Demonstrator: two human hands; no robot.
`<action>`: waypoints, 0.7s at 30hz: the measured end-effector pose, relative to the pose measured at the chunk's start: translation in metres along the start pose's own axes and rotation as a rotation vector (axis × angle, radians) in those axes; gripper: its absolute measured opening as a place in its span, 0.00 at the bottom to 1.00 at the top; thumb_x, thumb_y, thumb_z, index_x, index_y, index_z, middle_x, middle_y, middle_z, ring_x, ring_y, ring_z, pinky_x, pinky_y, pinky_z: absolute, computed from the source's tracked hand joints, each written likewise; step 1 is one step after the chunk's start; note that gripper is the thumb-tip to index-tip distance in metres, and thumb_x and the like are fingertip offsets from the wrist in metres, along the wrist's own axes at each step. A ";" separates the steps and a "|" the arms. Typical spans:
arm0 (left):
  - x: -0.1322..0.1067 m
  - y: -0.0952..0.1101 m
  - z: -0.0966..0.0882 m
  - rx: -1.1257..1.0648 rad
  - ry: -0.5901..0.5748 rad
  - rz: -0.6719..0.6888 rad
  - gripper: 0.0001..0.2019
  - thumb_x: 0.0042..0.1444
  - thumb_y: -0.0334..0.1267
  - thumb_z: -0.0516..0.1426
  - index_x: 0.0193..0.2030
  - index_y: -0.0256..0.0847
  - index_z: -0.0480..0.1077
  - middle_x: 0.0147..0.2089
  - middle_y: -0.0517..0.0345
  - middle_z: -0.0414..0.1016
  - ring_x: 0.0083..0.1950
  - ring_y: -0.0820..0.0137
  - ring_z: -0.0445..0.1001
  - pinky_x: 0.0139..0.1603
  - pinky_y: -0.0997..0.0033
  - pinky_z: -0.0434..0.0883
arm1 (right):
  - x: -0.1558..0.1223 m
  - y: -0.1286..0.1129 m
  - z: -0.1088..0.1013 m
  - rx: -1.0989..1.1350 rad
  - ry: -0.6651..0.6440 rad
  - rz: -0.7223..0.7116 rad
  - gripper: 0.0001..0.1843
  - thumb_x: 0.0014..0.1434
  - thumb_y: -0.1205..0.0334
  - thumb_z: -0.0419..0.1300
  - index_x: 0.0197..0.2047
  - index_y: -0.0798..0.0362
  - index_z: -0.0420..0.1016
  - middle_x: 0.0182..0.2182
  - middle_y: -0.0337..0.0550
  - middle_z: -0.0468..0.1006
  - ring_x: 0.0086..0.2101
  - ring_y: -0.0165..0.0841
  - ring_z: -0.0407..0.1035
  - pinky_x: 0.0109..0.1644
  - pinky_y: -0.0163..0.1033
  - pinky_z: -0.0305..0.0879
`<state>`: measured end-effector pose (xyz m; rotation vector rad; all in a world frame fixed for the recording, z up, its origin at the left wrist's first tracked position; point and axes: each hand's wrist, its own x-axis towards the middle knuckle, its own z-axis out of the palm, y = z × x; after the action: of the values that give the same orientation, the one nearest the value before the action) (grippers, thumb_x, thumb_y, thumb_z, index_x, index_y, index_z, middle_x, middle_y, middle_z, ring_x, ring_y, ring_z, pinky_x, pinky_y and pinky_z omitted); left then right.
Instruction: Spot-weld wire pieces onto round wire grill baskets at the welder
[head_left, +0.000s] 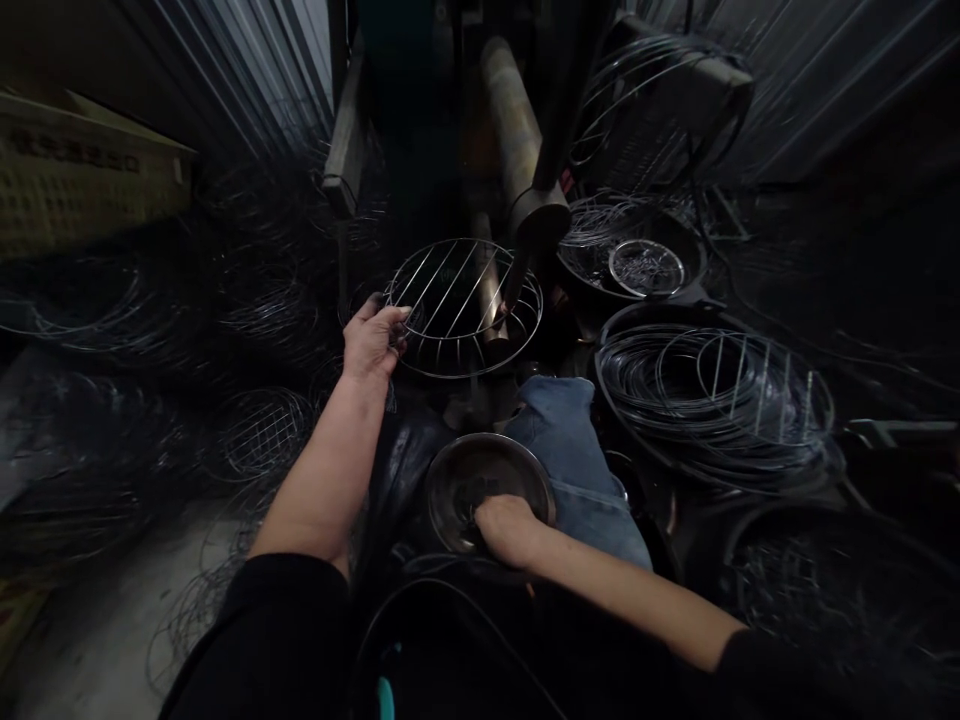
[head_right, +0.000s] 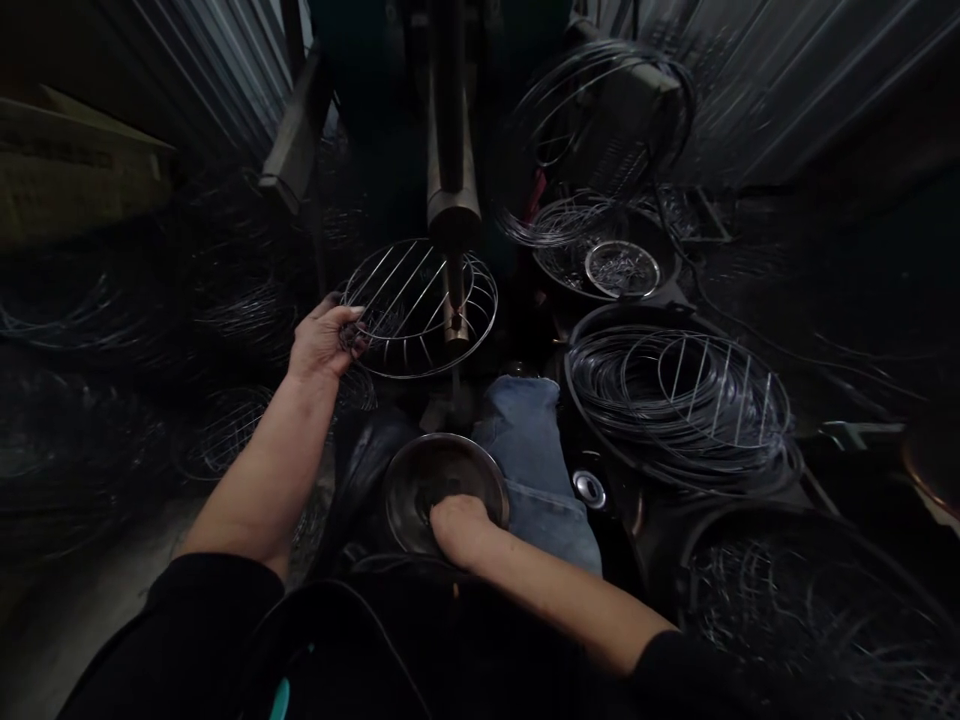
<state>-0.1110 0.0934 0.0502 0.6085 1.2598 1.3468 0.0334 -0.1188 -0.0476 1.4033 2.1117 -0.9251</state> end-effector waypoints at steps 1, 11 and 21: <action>0.001 0.001 0.000 -0.001 -0.009 0.000 0.26 0.32 0.29 0.65 0.43 0.41 0.68 0.25 0.65 0.69 0.21 0.75 0.67 0.19 0.77 0.58 | 0.001 -0.001 0.000 -0.001 -0.013 0.014 0.20 0.60 0.75 0.49 0.46 0.61 0.80 0.42 0.62 0.81 0.46 0.46 0.77 0.48 0.46 0.73; -0.003 0.002 0.001 -0.051 0.001 -0.043 0.31 0.35 0.25 0.63 0.51 0.39 0.67 0.23 0.66 0.67 0.22 0.76 0.66 0.22 0.75 0.64 | -0.028 0.028 -0.036 0.158 0.161 -0.006 0.21 0.54 0.76 0.53 0.47 0.58 0.79 0.45 0.54 0.82 0.47 0.41 0.76 0.51 0.42 0.70; -0.006 -0.001 0.001 -0.078 0.043 -0.015 0.34 0.34 0.25 0.64 0.54 0.39 0.68 0.27 0.65 0.71 0.24 0.76 0.70 0.23 0.77 0.64 | -0.011 0.052 -0.147 1.312 1.274 -0.215 0.11 0.50 0.58 0.65 0.36 0.54 0.80 0.31 0.41 0.79 0.24 0.29 0.73 0.25 0.34 0.68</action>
<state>-0.1087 0.0875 0.0518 0.5171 1.2382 1.3962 0.0857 -0.0042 0.0446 3.0446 2.4611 -2.1032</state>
